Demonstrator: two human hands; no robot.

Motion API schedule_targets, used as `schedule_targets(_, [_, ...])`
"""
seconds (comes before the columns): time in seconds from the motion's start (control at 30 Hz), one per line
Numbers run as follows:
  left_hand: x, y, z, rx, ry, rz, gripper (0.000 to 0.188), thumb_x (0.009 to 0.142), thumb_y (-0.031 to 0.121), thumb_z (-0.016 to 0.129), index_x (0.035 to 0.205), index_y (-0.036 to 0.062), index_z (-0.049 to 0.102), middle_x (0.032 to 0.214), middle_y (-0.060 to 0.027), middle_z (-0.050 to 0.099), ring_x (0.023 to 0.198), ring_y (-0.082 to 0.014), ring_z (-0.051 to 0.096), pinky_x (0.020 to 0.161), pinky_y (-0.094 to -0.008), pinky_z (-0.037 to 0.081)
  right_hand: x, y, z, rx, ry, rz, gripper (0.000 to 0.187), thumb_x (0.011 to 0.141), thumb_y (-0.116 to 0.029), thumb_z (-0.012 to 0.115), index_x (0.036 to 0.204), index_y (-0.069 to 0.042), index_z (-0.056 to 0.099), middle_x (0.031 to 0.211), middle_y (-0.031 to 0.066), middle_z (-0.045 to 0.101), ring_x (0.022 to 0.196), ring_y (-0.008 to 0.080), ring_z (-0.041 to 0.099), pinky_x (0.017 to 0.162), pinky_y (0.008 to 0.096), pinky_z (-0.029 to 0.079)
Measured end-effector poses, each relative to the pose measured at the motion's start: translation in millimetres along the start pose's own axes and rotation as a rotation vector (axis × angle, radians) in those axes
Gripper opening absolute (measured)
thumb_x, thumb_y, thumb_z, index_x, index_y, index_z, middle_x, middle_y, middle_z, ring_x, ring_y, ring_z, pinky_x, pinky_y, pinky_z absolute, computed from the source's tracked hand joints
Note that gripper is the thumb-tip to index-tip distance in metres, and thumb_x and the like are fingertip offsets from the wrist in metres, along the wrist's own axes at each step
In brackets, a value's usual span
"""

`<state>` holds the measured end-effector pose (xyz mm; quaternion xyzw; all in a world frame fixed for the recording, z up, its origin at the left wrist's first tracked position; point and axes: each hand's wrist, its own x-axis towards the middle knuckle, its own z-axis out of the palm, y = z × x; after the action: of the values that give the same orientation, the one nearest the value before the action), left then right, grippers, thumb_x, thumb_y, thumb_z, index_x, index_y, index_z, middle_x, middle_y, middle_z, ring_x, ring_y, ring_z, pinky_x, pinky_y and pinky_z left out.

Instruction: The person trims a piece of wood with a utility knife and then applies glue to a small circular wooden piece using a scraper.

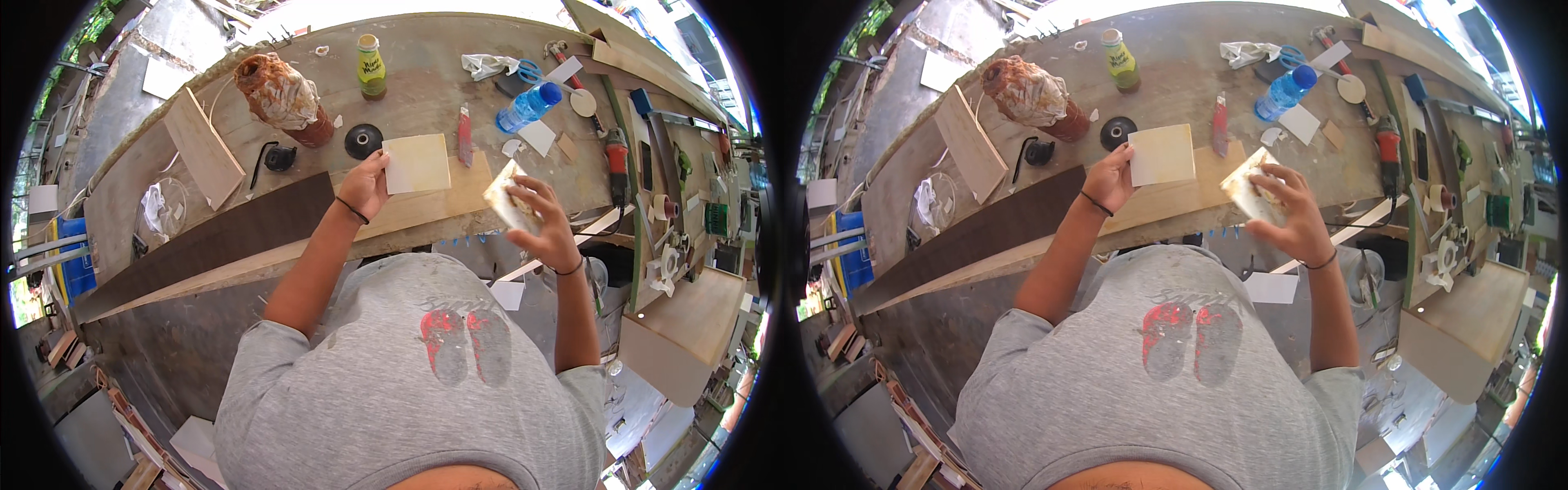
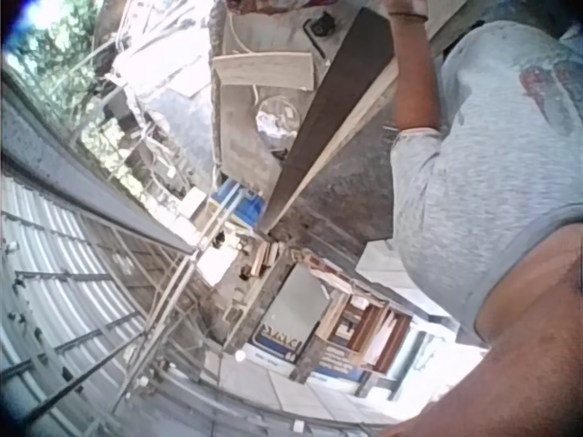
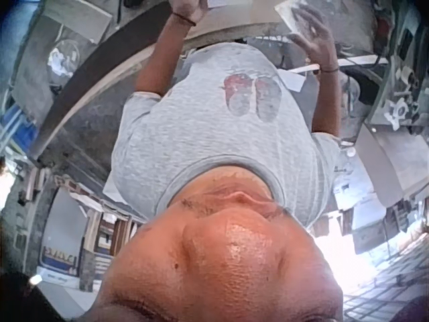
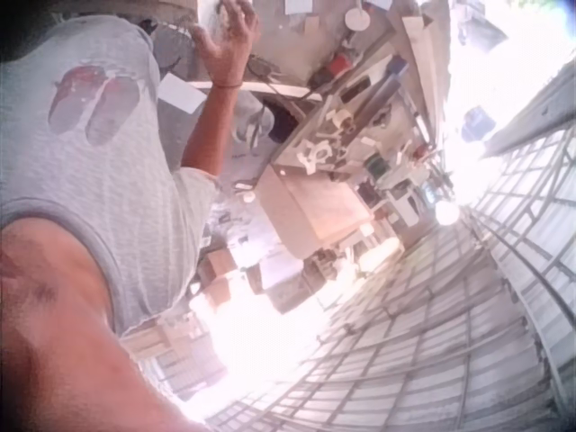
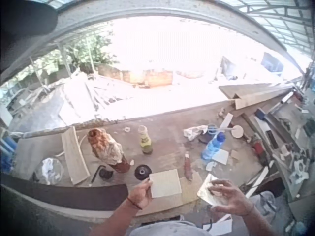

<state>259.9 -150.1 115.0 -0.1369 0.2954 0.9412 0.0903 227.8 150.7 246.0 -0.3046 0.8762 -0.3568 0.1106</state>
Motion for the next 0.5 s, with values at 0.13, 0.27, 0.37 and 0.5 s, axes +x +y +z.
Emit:
schedule_targets(0.13, [1.1,-7.6,-1.1,0.028,0.071,-0.008,0.029,0.089,0.010,0.047,0.117,0.0040,0.043,0.113,-0.0098,0.055,0.106,-0.0229,0.056,0.090,-0.0416,0.047,-23.9,37.1,13.1,1.075,0.109,0.161,0.083,0.069,-0.048,0.067,0.128,0.006,0.044,0.132,0.0154,0.046,0.118,0.0289,0.047,0.100,0.0427,0.036])
schedule_targets(0.27, [-1.2,-19.7,-6.9,0.041,0.082,-0.017,0.038,0.084,0.004,0.050,0.120,0.0043,0.037,0.113,-0.0117,0.053,0.105,-0.0253,0.057,0.089,-0.0448,0.049,-27.2,41.1,17.4,1.423,0.085,0.111,0.082,0.072,-0.048,0.065,0.131,0.003,0.041,0.131,0.0160,0.047,0.119,0.0302,0.047,0.100,0.0465,0.036])
schedule_targets(0.37, [0.2,-33.8,-11.8,0.123,0.117,-0.011,0.047,0.080,-0.004,0.051,0.122,0.0043,0.033,0.115,-0.0135,0.051,0.104,-0.0266,0.057,0.088,-0.0444,0.050,-28.9,47.8,22.0,1.509,0.087,0.062,0.076,0.076,-0.047,0.061,0.131,0.002,0.041,0.132,0.0160,0.047,0.120,0.0311,0.046,0.099,0.0515,0.036])
schedule_targets(0.5, [-1.7,-52.5,-15.4,0.106,0.145,-0.052,0.048,0.078,-0.006,0.051,0.122,0.0038,0.033,0.118,-0.0144,0.049,0.107,-0.0274,0.056,0.089,-0.0439,0.050,-32.7,52.8,29.7,1.576,0.116,0.083,0.072,0.080,-0.047,0.057,0.132,0.000,0.041,0.131,0.0156,0.047,0.119,0.0326,0.047,0.098,0.0543,0.036])
